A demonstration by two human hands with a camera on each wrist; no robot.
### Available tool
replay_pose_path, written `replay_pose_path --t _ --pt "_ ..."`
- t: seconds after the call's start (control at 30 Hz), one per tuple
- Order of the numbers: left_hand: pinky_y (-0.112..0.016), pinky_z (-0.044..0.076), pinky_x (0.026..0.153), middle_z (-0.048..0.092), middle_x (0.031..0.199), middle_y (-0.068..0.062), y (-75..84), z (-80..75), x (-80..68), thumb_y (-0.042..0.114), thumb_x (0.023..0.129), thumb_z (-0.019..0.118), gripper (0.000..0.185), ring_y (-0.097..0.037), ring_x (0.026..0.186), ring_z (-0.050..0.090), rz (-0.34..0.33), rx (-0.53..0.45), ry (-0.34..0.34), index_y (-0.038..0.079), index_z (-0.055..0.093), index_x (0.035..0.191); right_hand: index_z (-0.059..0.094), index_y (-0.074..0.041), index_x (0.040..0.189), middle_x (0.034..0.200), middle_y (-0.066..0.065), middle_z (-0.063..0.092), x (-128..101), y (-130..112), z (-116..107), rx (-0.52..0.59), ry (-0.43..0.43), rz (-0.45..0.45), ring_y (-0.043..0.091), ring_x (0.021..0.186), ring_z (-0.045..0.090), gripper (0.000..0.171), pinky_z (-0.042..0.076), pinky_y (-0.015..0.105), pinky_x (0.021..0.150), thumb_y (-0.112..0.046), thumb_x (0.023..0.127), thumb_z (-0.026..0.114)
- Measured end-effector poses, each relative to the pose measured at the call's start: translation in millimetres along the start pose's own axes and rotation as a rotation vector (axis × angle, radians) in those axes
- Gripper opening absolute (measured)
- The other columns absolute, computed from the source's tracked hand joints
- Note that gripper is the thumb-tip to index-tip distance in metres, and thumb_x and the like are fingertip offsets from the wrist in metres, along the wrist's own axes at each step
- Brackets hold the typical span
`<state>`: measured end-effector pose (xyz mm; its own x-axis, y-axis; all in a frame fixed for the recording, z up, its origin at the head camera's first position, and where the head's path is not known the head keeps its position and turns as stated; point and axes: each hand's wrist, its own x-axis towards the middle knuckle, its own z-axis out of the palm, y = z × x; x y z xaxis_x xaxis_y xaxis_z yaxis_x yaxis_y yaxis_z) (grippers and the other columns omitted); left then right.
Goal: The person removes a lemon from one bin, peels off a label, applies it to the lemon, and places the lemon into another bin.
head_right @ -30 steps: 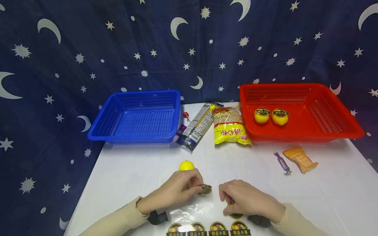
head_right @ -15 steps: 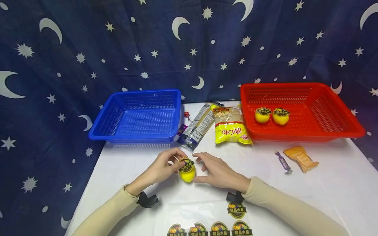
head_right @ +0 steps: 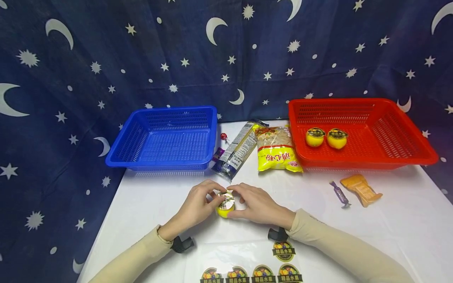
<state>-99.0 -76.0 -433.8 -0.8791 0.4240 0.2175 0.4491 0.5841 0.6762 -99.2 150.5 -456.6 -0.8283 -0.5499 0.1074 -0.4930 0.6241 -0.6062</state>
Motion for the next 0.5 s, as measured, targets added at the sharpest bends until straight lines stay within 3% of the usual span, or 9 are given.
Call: replay_pose_path --t 0.1,0.23,0.37,0.5 --pt "-0.023 0.051 0.072 0.072 0.095 0.0 1.3 1.3 -1.5 0.014 0.089 0.079 0.009 -0.012 0.079 0.066 0.028 0.063 0.039 0.012 0.079 0.098 0.062 -0.021 0.136 0.118 -0.007 0.068 -1 -1 0 0.084 0.063 -0.021 0.009 0.092 0.067 0.063 0.052 0.02 0.068 -0.048 0.083 0.083" --pt "-0.023 0.054 0.07 0.073 0.092 0.003 2.3 2.3 -5.0 0.018 0.091 0.079 0.006 -0.01 0.08 0.069 0.077 0.136 0.06 0.013 0.082 0.093 0.073 -0.022 0.124 0.114 -0.009 0.071 1 -2 2 0.153 0.139 -0.077 0.007 0.09 0.068 0.035 0.056 0.02 0.065 -0.031 0.09 0.08" --pt "-0.022 0.057 0.07 0.077 0.097 0.001 0.0 0.4 -9.5 0.023 0.091 0.079 0.014 -0.01 0.083 0.073 0.113 0.175 0.046 0.012 0.083 0.099 0.079 -0.019 0.116 0.112 -0.009 0.075 5 -4 5 0.069 0.183 -0.113 0.004 0.092 0.07 0.025 0.057 0.026 0.071 -0.027 0.092 0.077" --pt "-0.019 0.058 0.07 0.079 0.102 -0.001 -6.7 -0.3 -14.3 0.027 0.088 0.081 0.022 -0.012 0.087 0.075 0.125 0.14 0.054 0.01 0.083 0.101 0.079 -0.016 0.118 0.118 -0.003 0.077 4 -6 5 -0.079 0.198 -0.161 0.013 0.105 0.074 0.026 0.06 0.037 0.083 -0.026 0.094 0.075"
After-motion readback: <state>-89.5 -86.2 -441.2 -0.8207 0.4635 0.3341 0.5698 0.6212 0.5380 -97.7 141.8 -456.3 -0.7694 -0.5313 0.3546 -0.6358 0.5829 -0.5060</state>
